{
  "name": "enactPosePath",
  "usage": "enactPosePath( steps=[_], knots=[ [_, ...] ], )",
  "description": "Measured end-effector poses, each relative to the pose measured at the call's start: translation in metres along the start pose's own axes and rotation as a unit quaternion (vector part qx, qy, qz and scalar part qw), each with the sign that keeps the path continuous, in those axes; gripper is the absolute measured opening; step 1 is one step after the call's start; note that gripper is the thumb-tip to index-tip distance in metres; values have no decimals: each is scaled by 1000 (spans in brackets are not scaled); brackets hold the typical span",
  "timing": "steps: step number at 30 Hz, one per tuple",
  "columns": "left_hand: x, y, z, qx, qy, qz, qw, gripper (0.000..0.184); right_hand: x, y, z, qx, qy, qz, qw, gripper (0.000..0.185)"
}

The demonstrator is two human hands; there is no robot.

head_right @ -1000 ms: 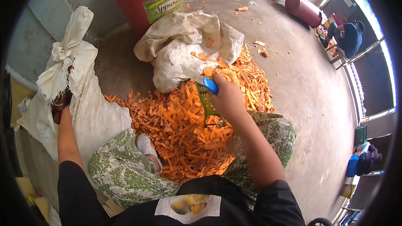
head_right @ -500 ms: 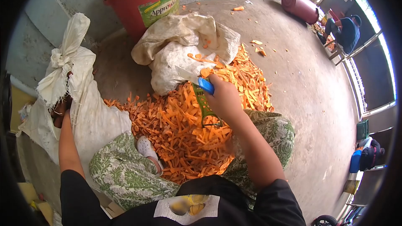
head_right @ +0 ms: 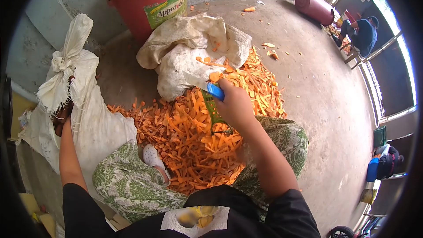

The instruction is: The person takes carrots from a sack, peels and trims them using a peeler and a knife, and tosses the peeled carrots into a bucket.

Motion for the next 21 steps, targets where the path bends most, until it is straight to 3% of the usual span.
enactPosePath(
  steps=[10,21],
  knots=[
    [16,-64,-14,4,-4,51,999,43,-3,-4,-2,6,-17,0,1000,15],
    [25,-47,-33,-19,8,19,1000,44,-7,-7,-6,3,-39,-1,999,16]
  ],
)
Point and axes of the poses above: each hand's wrist, its own z-axis towards the middle knuckle, its own y-axis out of the palm, x = y × z, the point moved 8 cm from there along z, towards the middle knuckle, and after that the axes turned 8 degrees about -z, right-handed, at the moved point
